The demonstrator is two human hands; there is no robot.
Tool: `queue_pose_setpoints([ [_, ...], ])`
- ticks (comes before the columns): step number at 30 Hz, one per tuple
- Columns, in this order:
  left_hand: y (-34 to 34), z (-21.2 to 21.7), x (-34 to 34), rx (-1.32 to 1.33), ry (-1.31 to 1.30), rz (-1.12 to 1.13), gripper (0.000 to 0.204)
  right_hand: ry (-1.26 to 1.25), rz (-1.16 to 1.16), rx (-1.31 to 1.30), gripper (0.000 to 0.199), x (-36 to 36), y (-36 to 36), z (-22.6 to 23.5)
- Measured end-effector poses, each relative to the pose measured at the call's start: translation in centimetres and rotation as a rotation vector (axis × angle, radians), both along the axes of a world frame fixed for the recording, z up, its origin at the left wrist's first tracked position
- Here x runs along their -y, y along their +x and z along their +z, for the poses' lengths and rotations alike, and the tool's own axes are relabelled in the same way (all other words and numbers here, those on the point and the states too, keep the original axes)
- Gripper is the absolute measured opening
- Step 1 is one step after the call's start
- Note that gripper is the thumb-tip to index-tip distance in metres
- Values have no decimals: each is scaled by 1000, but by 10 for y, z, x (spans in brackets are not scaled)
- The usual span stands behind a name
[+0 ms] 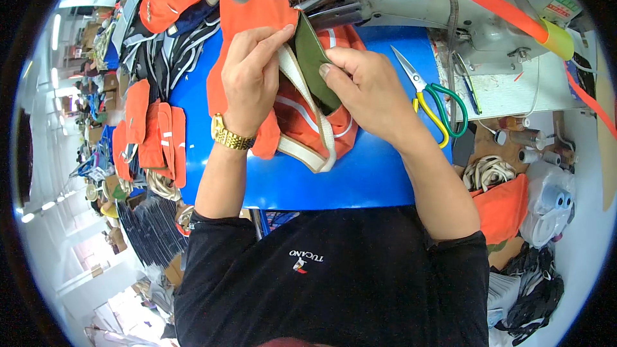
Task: Inspecting and trimming excess material and threads from a multi-colored fabric bag at a workshop bench.
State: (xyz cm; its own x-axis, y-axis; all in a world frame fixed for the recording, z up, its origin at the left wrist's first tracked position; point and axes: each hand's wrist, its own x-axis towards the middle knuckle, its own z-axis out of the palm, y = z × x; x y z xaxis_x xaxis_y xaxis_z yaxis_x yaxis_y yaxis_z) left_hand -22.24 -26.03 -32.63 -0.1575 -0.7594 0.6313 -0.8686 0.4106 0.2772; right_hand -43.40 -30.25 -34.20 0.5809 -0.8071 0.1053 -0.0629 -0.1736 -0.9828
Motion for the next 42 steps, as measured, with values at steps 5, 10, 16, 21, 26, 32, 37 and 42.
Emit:
queue_pose_setpoints([
  [5,-19,21,-1,139,25,69,34,-14,-19,16,16,-4,0,-6],
  [10,-46,31,7,171,74,199,31,-85,-46,57,18,3,3,-12],
  [16,-55,32,8,128,69,267,23,-125,-58,61,12,0,5,-15],
  [21,-57,26,10,68,123,312,22,-160,6,-37,14,4,0,-7],
  [26,-45,-16,-23,-116,-88,311,30,-402,-193,-29,26,-5,-3,5],
  [32,-26,-49,-93,-473,244,465,17,-663,36,-538,26,6,-25,19],
  [37,2,38,-72,-96,-13,330,12,-731,239,-537,43,-25,-36,35],
  [42,-1,111,-58,617,-22,83,29,-719,403,-365,46,-100,-73,38],
])
